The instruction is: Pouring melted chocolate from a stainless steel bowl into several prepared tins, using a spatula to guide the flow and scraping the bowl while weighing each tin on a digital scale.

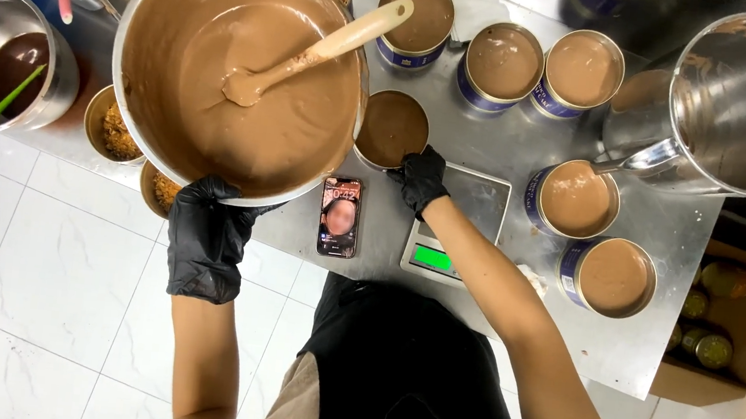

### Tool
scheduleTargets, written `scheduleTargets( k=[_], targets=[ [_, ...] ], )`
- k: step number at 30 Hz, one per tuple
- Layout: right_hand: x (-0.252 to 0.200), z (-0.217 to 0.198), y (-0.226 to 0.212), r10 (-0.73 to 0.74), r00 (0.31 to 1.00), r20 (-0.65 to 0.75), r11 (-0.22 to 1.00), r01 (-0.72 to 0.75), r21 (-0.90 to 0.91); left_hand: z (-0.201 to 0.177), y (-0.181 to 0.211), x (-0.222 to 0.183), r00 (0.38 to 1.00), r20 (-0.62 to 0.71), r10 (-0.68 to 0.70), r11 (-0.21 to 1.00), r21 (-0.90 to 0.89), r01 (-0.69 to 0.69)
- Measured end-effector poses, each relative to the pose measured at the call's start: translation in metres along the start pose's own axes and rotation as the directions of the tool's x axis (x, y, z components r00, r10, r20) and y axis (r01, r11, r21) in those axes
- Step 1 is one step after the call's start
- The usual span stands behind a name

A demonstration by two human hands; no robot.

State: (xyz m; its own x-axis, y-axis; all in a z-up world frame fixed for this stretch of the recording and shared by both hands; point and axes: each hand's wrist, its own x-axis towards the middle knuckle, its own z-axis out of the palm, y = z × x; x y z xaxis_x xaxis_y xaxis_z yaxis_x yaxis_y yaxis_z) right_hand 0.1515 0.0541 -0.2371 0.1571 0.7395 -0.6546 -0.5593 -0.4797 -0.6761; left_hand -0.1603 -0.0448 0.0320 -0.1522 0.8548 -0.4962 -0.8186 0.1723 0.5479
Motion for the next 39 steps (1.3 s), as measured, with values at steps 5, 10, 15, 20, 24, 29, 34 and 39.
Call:
scheduleTargets(
  k=[5, 10, 15, 20, 24, 29, 34, 39],
  targets=[
    [-0.004, -0.004, -0.005, -0.125, 0.991, -0.042, 0.990, 0.122, -0.073, 0.015, 0.004, -0.009, 1.000, -0.028, -0.006, 1.000, 0.026, 0.007],
    [0.026, -0.024, 0.002, -0.005, 0.999, 0.051, 1.000, 0.004, 0.014, -0.023, -0.006, 0.010, 0.999, -0.040, -0.008, 1.000, 0.001, 0.008],
    [0.057, -0.033, 0.015, -0.012, 0.999, 0.032, 0.988, 0.017, -0.155, 0.024, 0.012, -0.021, 1.000, 0.001, -0.013, 1.000, -0.022, 0.013],
    [0.058, -0.018, 0.027, -0.130, 0.991, 0.029, 0.973, 0.133, -0.190, 0.024, 0.038, -0.049, 0.988, -0.135, 0.079, 0.996, 0.052, -0.072],
    [0.015, 0.070, 0.051, 0.113, 0.949, 0.295, 0.980, -0.058, -0.190, -0.016, 0.054, -0.053, 0.951, -0.273, 0.143, 0.989, 0.072, -0.128],
    [-0.030, 0.196, 0.069, 0.257, 0.904, 0.341, 0.889, -0.083, -0.450, -0.061, 0.074, -0.073, 0.897, -0.378, 0.228, 0.971, 0.151, -0.183],
    [0.027, 0.216, 0.114, 0.116, 0.943, 0.312, 0.897, 0.036, -0.441, -0.077, 0.088, -0.092, 0.809, -0.509, 0.294, 0.955, 0.199, -0.222],
    [0.033, 0.166, 0.077, -0.269, 0.860, 0.433, 0.642, 0.495, -0.586, -0.076, 0.091, -0.102, 0.765, -0.568, 0.304, 0.951, 0.226, -0.210]
  ],
)
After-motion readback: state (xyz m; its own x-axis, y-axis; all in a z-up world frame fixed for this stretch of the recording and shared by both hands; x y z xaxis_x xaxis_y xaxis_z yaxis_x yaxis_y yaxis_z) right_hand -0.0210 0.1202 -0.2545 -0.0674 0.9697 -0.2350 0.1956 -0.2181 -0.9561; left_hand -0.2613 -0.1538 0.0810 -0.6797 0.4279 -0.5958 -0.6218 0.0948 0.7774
